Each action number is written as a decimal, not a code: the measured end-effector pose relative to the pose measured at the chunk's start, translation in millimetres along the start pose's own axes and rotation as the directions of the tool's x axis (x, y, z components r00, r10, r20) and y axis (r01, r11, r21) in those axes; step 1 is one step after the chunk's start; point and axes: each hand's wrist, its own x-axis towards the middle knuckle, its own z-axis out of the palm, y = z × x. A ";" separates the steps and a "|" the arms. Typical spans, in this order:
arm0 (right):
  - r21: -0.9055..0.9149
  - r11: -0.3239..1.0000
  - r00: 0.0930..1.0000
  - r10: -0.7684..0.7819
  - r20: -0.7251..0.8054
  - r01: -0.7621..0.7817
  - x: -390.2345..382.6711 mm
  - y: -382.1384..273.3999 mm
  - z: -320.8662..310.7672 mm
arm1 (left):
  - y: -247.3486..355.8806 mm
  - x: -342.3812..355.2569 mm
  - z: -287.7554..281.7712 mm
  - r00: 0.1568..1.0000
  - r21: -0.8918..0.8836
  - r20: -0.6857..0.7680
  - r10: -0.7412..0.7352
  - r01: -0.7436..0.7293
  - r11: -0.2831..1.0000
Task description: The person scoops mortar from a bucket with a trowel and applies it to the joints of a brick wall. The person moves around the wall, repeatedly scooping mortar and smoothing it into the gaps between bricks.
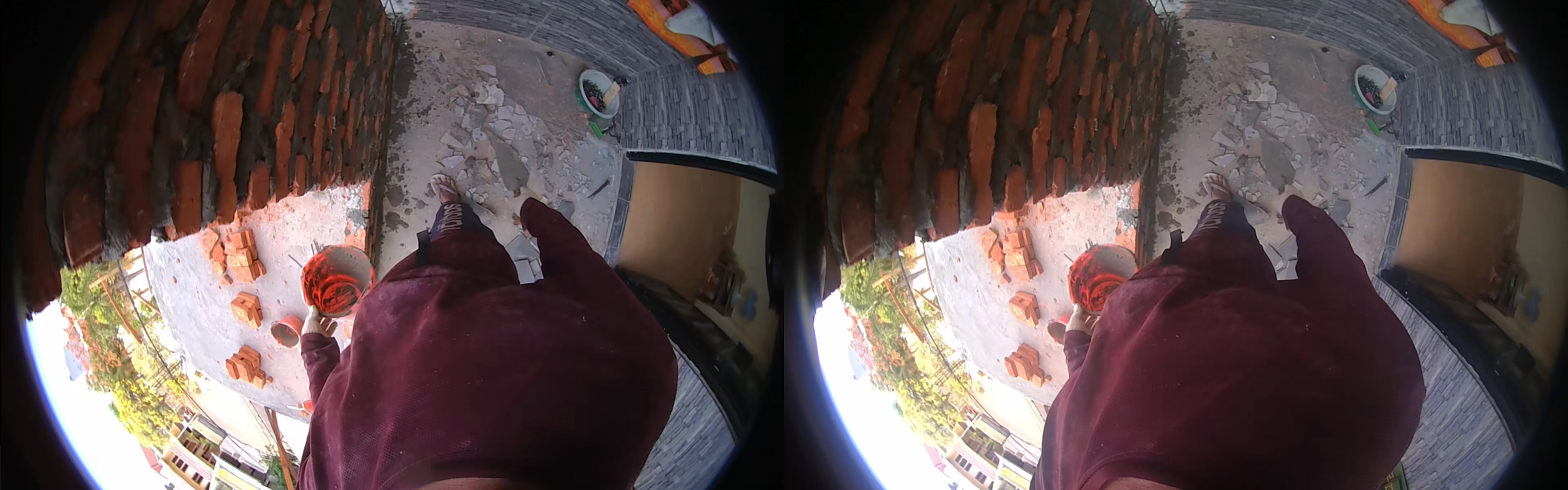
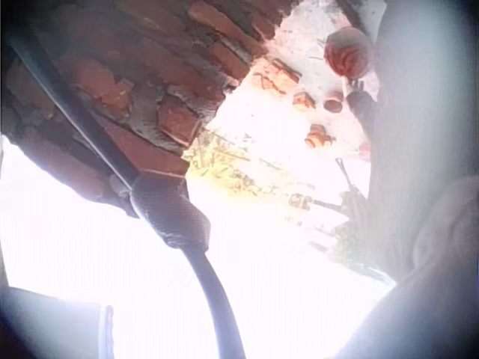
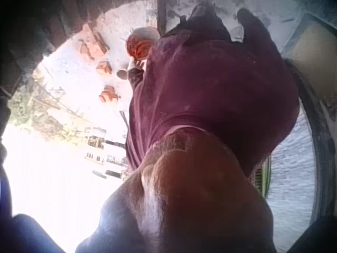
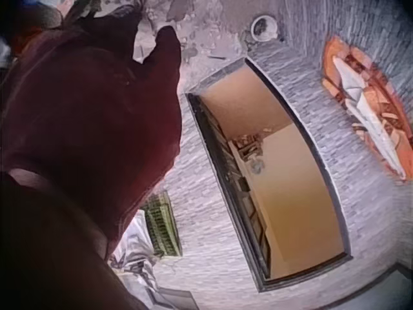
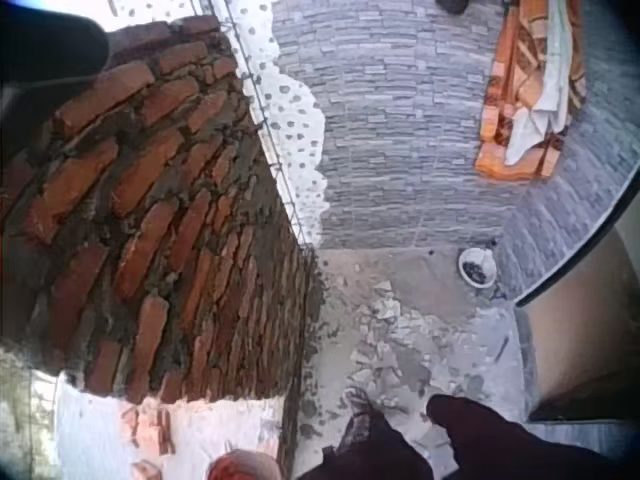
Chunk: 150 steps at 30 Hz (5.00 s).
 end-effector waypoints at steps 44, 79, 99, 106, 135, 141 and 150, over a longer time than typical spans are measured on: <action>-0.720 0.277 0.759 -0.054 0.649 0.636 -171.9 -98.8 348.8 | -437.0 -83.5 -112.2 0.881 -0.848 -0.360 -0.307 -0.446 -0.286; -0.801 -0.083 0.801 0.163 0.576 0.593 -212.8 172.6 320.9 | -363.3 45.5 -251.5 0.890 0.018 -0.020 0.456 -0.456 0.890; -0.808 0.508 0.951 -0.086 0.298 0.299 -261.1 201.9 265.9 | -402.6 83.8 -233.7 0.945 0.149 -0.001 0.328 -0.324 0.934; -0.852 0.421 0.943 -0.029 0.330 0.312 -277.9 177.7 288.6 | -469.4 148.7 -249.1 0.911 -0.028 -0.162 0.379 -0.389 0.921; -0.840 0.493 0.948 0.084 0.306 0.228 -310.9 80.5 353.1 | -328.6 175.4 -242.7 0.921 -0.109 -0.050 0.387 -0.390 0.914; -0.711 0.680 0.966 0.016 0.257 0.178 -315.4 123.3 339.3 | -381.6 183.3 -293.5 0.946 0.343 -0.019 0.324 -0.298 0.891; -0.657 0.697 0.926 -0.025 0.377 0.287 -316.4 243.0 380.6 | -319.8 125.1 -357.6 0.912 0.268 0.038 0.409 -0.403 0.875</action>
